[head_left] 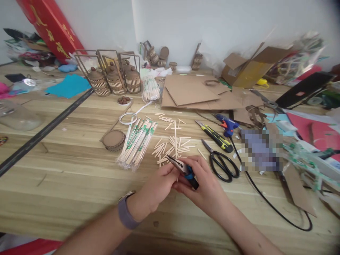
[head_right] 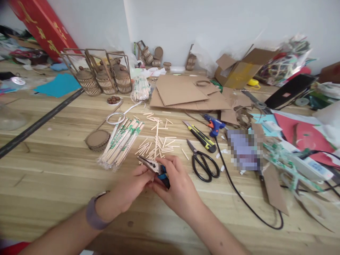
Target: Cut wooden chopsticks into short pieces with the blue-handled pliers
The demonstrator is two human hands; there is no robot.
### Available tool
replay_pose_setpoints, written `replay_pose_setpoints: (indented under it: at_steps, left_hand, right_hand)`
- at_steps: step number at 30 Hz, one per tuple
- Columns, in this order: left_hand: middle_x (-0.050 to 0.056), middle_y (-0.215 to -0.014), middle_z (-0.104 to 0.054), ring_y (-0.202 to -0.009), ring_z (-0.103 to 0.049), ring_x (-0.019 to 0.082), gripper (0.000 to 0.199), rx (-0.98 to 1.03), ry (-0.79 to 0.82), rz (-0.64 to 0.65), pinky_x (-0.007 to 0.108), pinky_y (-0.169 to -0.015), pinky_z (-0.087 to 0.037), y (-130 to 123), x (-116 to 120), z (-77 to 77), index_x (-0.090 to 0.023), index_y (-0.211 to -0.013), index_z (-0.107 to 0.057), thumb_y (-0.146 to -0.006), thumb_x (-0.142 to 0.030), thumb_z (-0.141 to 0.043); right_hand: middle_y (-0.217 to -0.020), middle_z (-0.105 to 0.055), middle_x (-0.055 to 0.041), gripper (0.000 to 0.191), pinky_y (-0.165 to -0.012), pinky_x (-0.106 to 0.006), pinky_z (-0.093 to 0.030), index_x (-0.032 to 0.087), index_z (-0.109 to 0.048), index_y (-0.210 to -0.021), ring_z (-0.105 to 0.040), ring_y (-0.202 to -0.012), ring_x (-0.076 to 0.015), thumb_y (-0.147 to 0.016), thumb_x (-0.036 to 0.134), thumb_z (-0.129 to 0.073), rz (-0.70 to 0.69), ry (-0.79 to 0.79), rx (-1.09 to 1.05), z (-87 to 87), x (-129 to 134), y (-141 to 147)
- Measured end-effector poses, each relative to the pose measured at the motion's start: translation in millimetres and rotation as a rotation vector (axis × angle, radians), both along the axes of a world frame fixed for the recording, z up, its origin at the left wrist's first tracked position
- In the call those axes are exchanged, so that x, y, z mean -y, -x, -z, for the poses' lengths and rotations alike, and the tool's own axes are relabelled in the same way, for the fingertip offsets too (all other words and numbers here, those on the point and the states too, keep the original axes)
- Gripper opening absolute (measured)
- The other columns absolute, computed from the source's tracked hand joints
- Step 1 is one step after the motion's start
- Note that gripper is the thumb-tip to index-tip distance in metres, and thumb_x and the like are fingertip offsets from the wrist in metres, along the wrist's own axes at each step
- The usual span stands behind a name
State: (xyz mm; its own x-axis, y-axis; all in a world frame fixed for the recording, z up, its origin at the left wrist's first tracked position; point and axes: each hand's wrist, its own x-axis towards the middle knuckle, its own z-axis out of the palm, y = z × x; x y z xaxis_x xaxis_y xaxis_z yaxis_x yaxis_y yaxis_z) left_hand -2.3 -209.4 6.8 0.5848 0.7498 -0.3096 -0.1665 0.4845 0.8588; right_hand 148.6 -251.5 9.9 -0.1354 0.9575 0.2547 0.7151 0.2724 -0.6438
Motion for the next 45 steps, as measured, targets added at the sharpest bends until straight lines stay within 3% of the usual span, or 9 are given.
replay_pose_setpoints:
  at_steps: [6,11,16,20,23,29,33,37,45]
  left_hand:
    - [0.002,-0.076,-0.069,-0.073,-0.064,0.019,0.032,0.009,0.019,0.011,0.030,-0.068,-0.048,-1,3,0.8,-0.017,-0.082,-0.066,-0.079,-0.049,-0.068]
    - [0.002,-0.075,-0.068,-0.068,-0.060,0.014,0.036,0.054,0.079,0.012,0.027,-0.067,-0.047,1,2,2.1,-0.016,-0.079,-0.064,-0.075,-0.051,-0.072]
    - [0.006,-0.077,-0.071,-0.075,-0.066,0.018,0.037,0.114,0.214,0.059,0.027,-0.066,-0.046,6,-1,2.7,-0.015,-0.081,-0.064,-0.077,-0.050,-0.071]
    - [0.012,-0.083,-0.076,-0.081,-0.071,0.020,0.036,0.198,0.265,0.129,0.026,-0.068,-0.045,8,-1,3.7,-0.014,-0.085,-0.065,-0.083,-0.049,-0.065]
    - [0.012,-0.085,-0.077,-0.083,-0.071,0.020,0.033,0.239,0.289,0.160,0.026,-0.069,-0.044,9,-1,4.2,-0.013,-0.086,-0.066,-0.086,-0.047,-0.062]
    - [0.012,-0.083,-0.076,-0.081,-0.068,0.019,0.038,0.261,0.325,0.181,0.025,-0.069,-0.043,8,-2,-0.1,-0.014,-0.082,-0.068,-0.080,-0.051,-0.068]
    - [0.007,-0.084,-0.071,-0.076,-0.059,0.014,0.039,0.157,0.223,0.090,0.024,-0.067,-0.040,8,-3,-6.2,-0.014,-0.081,-0.070,-0.076,-0.052,-0.073]
    - [-0.002,-0.069,-0.057,-0.064,-0.045,0.009,0.039,0.087,0.175,-0.021,0.023,-0.064,-0.035,9,-2,-10.4,-0.014,-0.081,-0.072,-0.068,-0.050,-0.081]
    - [-0.002,-0.066,-0.052,-0.060,-0.040,0.009,0.045,0.030,0.091,-0.085,0.024,-0.060,-0.031,6,-3,-9.4,-0.015,-0.077,-0.067,-0.061,-0.052,-0.085]
  right_hand:
    - [-0.116,-0.055,-0.0112,0.055,-0.092,-0.041,-0.054,0.023,-0.051,-0.126,-0.060,-0.108,-0.0276,-0.076,0.021,-0.076,0.024,-0.045,0.022,3.2,2,0]
    - [-0.112,-0.059,-0.0093,0.050,-0.090,-0.041,-0.053,0.024,-0.056,-0.120,-0.061,-0.105,-0.0273,-0.074,0.026,-0.077,0.059,0.032,-0.078,-4.2,1,0]
    - [-0.082,-0.063,-0.0023,0.032,-0.067,-0.031,-0.051,0.023,-0.060,-0.101,-0.061,-0.074,-0.0209,-0.081,0.047,-0.067,0.206,0.300,-0.313,-17.2,5,-12]
    - [-0.087,-0.067,-0.0033,0.041,-0.071,-0.030,-0.047,0.022,-0.065,-0.095,-0.060,-0.080,-0.0214,-0.074,0.057,-0.071,0.340,0.441,-0.539,-23.1,11,-25]
    - [-0.076,-0.063,-0.0003,0.047,-0.067,-0.029,-0.042,0.021,-0.068,-0.097,-0.055,-0.073,-0.0187,-0.069,0.058,-0.075,0.423,0.513,-0.676,-23.9,18,-31]
    - [-0.068,-0.058,0.0010,0.045,-0.062,-0.028,-0.038,0.020,-0.069,-0.099,-0.050,-0.068,-0.0177,-0.072,0.056,-0.074,0.306,0.683,-0.727,-29.0,28,-38]
    - [-0.072,-0.059,0.0005,0.032,-0.062,-0.027,-0.040,0.021,-0.070,-0.091,-0.050,-0.068,-0.0164,-0.077,0.051,-0.071,0.203,0.689,-0.654,-43.5,35,-33]
    - [-0.074,-0.061,0.0002,0.026,-0.066,-0.027,-0.044,0.023,-0.070,-0.086,-0.052,-0.071,-0.0168,-0.076,0.047,-0.071,0.224,0.642,-0.618,-53.9,40,-21]
    - [-0.075,-0.062,0.0009,0.024,-0.064,-0.026,-0.045,0.023,-0.064,-0.082,-0.054,-0.068,-0.0159,-0.075,0.044,-0.072,0.338,0.529,-0.655,-34.0,30,3]
